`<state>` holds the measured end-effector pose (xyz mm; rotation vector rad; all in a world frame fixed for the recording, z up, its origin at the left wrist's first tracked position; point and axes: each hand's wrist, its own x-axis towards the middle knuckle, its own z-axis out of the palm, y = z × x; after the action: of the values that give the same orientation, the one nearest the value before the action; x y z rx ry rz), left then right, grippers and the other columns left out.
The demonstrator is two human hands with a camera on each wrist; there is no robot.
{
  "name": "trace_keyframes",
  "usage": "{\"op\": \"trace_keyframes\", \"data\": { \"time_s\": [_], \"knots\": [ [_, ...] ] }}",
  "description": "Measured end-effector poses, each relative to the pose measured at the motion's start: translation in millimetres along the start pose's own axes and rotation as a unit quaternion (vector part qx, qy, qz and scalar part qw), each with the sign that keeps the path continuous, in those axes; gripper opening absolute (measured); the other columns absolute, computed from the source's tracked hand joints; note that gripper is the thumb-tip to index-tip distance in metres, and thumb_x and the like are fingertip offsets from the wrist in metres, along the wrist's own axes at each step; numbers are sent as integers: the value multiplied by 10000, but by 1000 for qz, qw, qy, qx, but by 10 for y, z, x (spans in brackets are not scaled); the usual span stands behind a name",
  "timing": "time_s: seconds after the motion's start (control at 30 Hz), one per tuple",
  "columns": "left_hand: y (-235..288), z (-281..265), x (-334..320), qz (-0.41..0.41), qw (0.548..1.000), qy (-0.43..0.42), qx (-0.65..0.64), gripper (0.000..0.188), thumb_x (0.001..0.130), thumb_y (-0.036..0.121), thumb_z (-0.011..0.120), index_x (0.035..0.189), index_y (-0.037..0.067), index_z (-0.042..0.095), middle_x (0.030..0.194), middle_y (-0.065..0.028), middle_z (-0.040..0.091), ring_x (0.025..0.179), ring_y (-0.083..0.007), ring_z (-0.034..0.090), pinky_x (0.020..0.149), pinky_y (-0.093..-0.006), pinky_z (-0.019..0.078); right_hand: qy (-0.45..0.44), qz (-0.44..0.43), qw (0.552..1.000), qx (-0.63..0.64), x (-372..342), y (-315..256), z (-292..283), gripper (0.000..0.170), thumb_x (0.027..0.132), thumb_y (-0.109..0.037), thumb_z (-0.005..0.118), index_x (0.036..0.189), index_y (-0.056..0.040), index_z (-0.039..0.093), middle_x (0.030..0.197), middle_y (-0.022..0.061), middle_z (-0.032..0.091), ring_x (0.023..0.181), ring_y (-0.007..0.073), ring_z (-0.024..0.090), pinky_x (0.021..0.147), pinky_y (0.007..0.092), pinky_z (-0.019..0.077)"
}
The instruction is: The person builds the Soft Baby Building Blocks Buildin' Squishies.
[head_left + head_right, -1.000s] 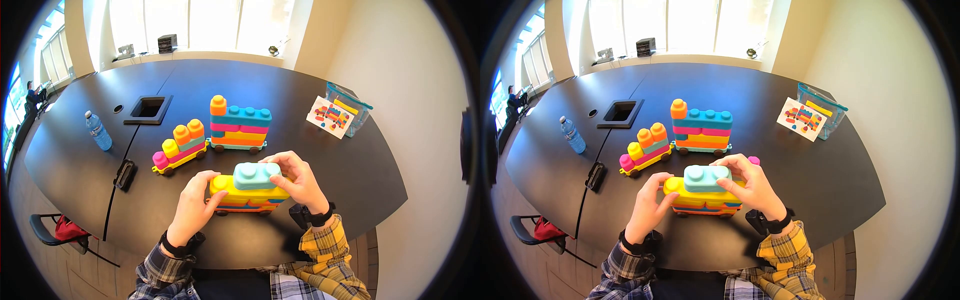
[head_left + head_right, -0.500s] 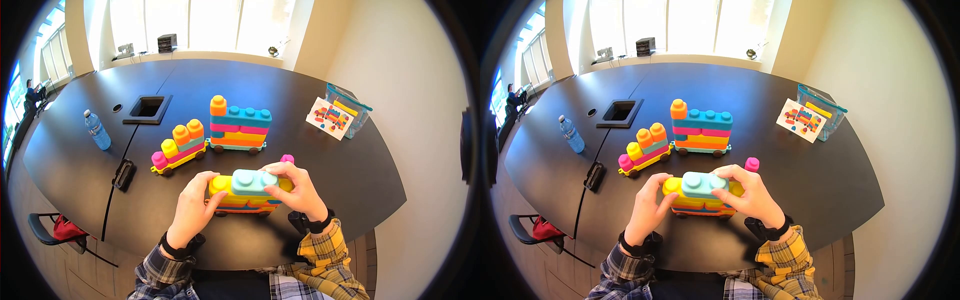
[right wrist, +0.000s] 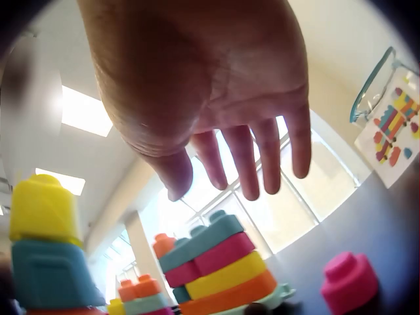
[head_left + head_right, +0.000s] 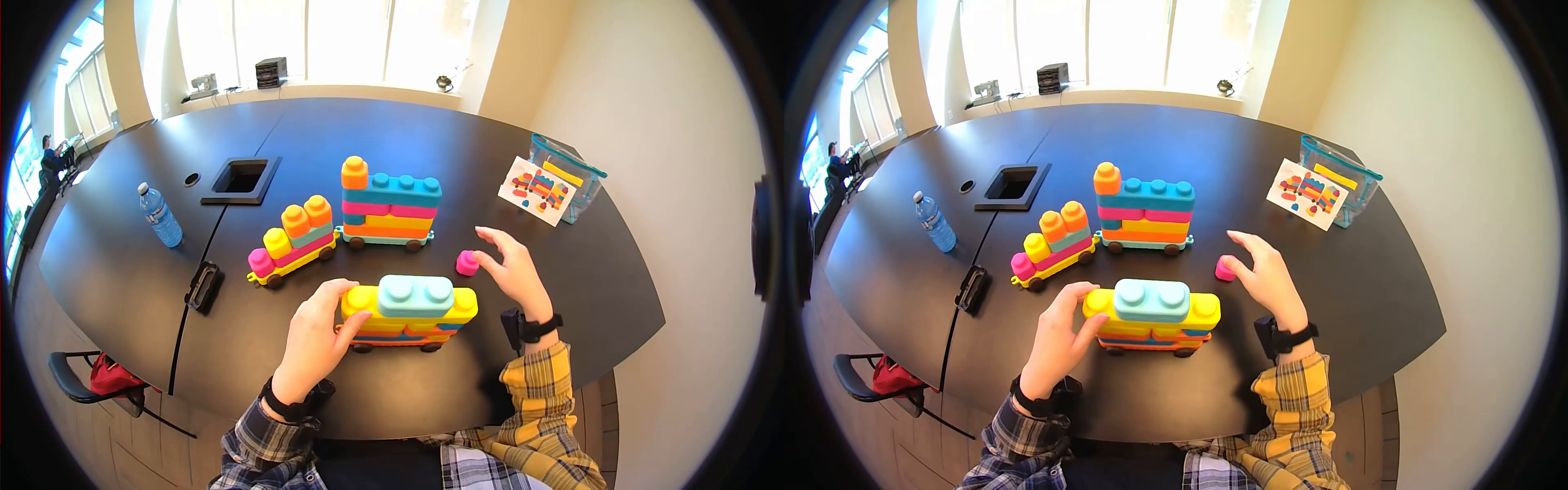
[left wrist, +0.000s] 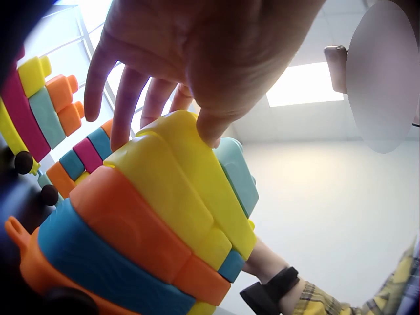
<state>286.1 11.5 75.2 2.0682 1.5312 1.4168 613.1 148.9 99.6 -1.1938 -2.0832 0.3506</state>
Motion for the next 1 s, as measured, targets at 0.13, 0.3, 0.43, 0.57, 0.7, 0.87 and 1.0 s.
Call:
{"op": "trace_keyframes", "data": {
  "time_s": [0.13, 0.3, 0.43, 0.57, 0.7, 0.87, 1.0],
  "knots": [
    [43, -25, 5, -34, 999, -21, -7, 385, 942, 165, 777, 1254, 8, 615, 1160, -166, 714, 1067, -334, 711, 946, -389, 557, -71, 7, 991, -114, -29, 648, 267, 488, 914, -201, 779, 1340, -3, 646, 1299, 203, 698, 1224, 366, 665, 1073, 421, 519],
    [54, -22, 2, -42, 999, -22, -26, 381, 941, 164, 777, 1248, 8, 616, 1153, -166, 715, 1055, -336, 709, 939, -391, 559, -108, -3, 988, -111, 32, 877, 397, 467, 903, -195, 779, 1321, -40, 640, 1269, 186, 697, 1183, 385, 662, 1029, 442, 535],
    [27, -3, 5, -24, 1000, -19, -7, 383, 937, 157, 779, 1249, 8, 616, 1148, -166, 714, 1050, -338, 708, 934, -392, 559, -80, 0, 994, -79, 48, 629, 386, 459, 859, -173, 814, 1265, -30, 656, 1185, 174, 711, 1104, 353, 693, 983, 410, 553],
    [4, 10, -4, -21, 1000, -17, -3, 382, 931, 144, 782, 1246, 5, 617, 1134, -166, 714, 1042, -340, 708, 928, -395, 558, -3, 56, 965, 258, -24, 30, 153, 445, 873, -116, 814, 1278, -24, 653, 1165, 71, 691, 1113, 193, 677, 1009, 361, 540],
    [5, 13, -8, -16, 1000, -15, -1, 385, 930, 140, 782, 1247, -1, 615, 1123, -168, 714, 1034, -340, 708, 925, -396, 558, -81, -4, 910, 407, -283, -326, -54, 473, 915, -97, 806, 1349, -24, 632, 1260, 54, 600, 1191, 175, 599, 1056, 346, 481],
    [14, 4, 2, -13, 1000, -19, 2, 392, 931, 142, 781, 1253, -4, 612, 1132, -171, 712, 1028, -342, 707, 924, -395, 557, -84, -56, 942, 320, -405, -466, -95, 499, 870, -119, 848, 1327, -22, 673, 1245, 89, 644, 1163, 220, 625, 1043, 365, 484],
    [31, -3, 9, -16, 1000, -19, -9, 399, 934, 140, 778, 1264, -6, 608, 1148, -171, 711, 1033, -337, 707, 930, -393, 556, -69, -97, 965, 233, -436, -524, -84, 523, 834, -123, 865, 1317, -39, 685, 1230, 122, 699, 1141, 266, 667, 1037, 381, 500]
  ]
}}
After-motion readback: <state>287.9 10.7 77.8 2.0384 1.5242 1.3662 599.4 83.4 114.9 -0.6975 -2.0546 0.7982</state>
